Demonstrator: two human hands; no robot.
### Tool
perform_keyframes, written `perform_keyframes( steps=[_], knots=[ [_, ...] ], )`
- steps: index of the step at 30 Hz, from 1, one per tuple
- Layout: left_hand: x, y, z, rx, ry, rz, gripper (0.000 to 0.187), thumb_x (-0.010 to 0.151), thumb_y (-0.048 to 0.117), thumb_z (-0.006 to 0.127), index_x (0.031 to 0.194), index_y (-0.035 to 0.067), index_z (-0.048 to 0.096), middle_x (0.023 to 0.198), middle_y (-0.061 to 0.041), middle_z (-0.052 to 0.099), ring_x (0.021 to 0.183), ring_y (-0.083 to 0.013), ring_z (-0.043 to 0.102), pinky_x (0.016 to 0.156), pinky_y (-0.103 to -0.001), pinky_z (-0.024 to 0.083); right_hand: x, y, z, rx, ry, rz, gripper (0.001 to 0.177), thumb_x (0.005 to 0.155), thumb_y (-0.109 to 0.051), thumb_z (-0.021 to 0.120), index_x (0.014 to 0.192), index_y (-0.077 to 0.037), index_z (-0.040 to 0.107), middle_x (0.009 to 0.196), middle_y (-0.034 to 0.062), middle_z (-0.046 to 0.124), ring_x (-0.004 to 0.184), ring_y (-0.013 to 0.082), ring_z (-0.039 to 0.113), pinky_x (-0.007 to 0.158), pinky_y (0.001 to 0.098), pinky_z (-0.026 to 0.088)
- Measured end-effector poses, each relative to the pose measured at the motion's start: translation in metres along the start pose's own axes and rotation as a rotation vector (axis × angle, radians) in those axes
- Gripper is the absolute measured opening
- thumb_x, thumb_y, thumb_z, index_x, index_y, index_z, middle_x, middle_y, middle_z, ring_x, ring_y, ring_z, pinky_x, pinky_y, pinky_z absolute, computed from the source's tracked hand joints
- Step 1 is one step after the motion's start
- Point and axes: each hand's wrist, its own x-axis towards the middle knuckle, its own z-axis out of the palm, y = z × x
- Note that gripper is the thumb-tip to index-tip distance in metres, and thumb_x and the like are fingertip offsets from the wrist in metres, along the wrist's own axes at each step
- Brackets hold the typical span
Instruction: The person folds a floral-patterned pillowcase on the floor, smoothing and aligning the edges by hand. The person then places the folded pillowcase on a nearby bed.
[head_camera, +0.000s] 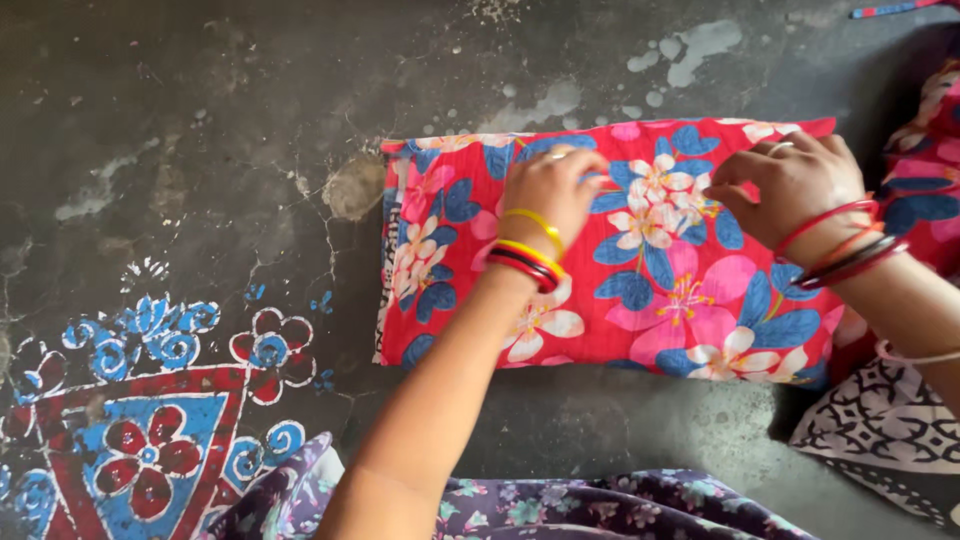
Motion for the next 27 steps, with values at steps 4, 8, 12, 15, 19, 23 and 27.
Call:
perform_keyframes(
  steps=[4, 8, 12, 15, 19, 23, 27],
  knots=[
    [-0.019, -0.054, -0.034, 0.066, 0.003, -0.183, 0.011, 0.088, 0.023, 0.075, 0.097, 0.017, 0.074, 0.1, -0.007, 0.074, 0.095, -0.0294, 0.072, 0.082, -0.042, 0.056, 0.026, -0.03, 0.007, 0.087, -0.219, -0.028, 0.023, 0.094, -0.046, 0.065, 0.097, -0.027, 0.078, 0.092, 0.0009, 0.077, 0.099, 0.0254, 0.069, 0.086, 0.0462, 0.052],
    [-0.045, -0.121, -0.055, 0.292, -0.083, -0.35, 0.023, 0.082, 0.028, 0.08, 0.101, 0.017, 0.075, 0.109, -0.009, 0.074, 0.103, -0.0314, 0.07, 0.087, -0.045, 0.055, 0.046, -0.085, 0.026, 0.105, -0.231, -0.133, 0.026, 0.088, -0.045, 0.066, 0.101, -0.025, 0.077, 0.106, 0.0008, 0.076, 0.106, 0.0255, 0.065, 0.09, 0.0456, 0.049],
    [-0.071, -0.173, -0.046, 0.393, -0.385, -0.678, 0.049, 0.08, 0.041, 0.082, 0.118, 0.013, 0.067, 0.124, -0.011, 0.068, 0.118, -0.0318, 0.063, 0.096, -0.046, 0.051, 0.07, -0.139, 0.062, 0.055, -0.18, -0.268, 0.029, 0.084, -0.039, 0.067, 0.108, -0.027, 0.075, 0.114, -0.0006, 0.073, 0.111, 0.0224, 0.062, 0.096, 0.0428, 0.045],
    [-0.087, -0.193, -0.03, 0.266, -0.251, -0.629, 0.078, 0.075, 0.044, 0.086, 0.134, 0.005, 0.055, 0.131, -0.014, 0.062, 0.124, -0.035, 0.056, 0.099, -0.047, 0.046, 0.099, -0.176, 0.083, 0.011, -0.235, -0.332, 0.029, 0.084, -0.033, 0.068, 0.113, -0.03, 0.073, 0.116, -0.003, 0.073, 0.115, 0.0194, 0.062, 0.096, 0.0405, 0.045],
    [-0.091, -0.192, -0.031, 0.315, -0.383, -0.566, 0.061, 0.08, 0.046, 0.084, 0.124, 0.007, 0.064, 0.133, -0.015, 0.061, 0.124, -0.0354, 0.057, 0.101, -0.047, 0.047, 0.126, -0.216, 0.1, -0.043, -0.455, -0.235, 0.044, 0.082, -0.048, 0.073, 0.117, -0.023, 0.07, 0.113, 0.0, 0.072, 0.115, 0.0199, 0.06, 0.093, 0.0396, 0.044],
    [-0.084, -0.183, -0.027, 0.363, -0.349, -0.622, 0.056, 0.075, 0.039, 0.088, 0.115, 0.007, 0.068, 0.121, -0.015, 0.069, 0.117, -0.0338, 0.064, 0.098, -0.044, 0.052, 0.127, -0.227, 0.12, -0.112, -0.389, -0.218, 0.038, 0.079, -0.045, 0.074, 0.111, -0.022, 0.073, 0.113, -0.003, 0.073, 0.116, 0.0188, 0.06, 0.091, 0.0404, 0.044],
    [-0.089, -0.191, -0.018, 0.153, -0.181, -0.723, 0.048, 0.073, 0.029, 0.087, 0.112, 0.008, 0.069, 0.103, -0.011, 0.076, 0.099, -0.0334, 0.073, 0.085, -0.044, 0.057, 0.129, -0.235, 0.152, -0.204, -0.333, -0.245, 0.022, 0.089, -0.035, 0.066, 0.102, -0.02, 0.076, 0.108, -0.0015, 0.074, 0.112, 0.0192, 0.063, 0.093, 0.0388, 0.043]
  ],
)
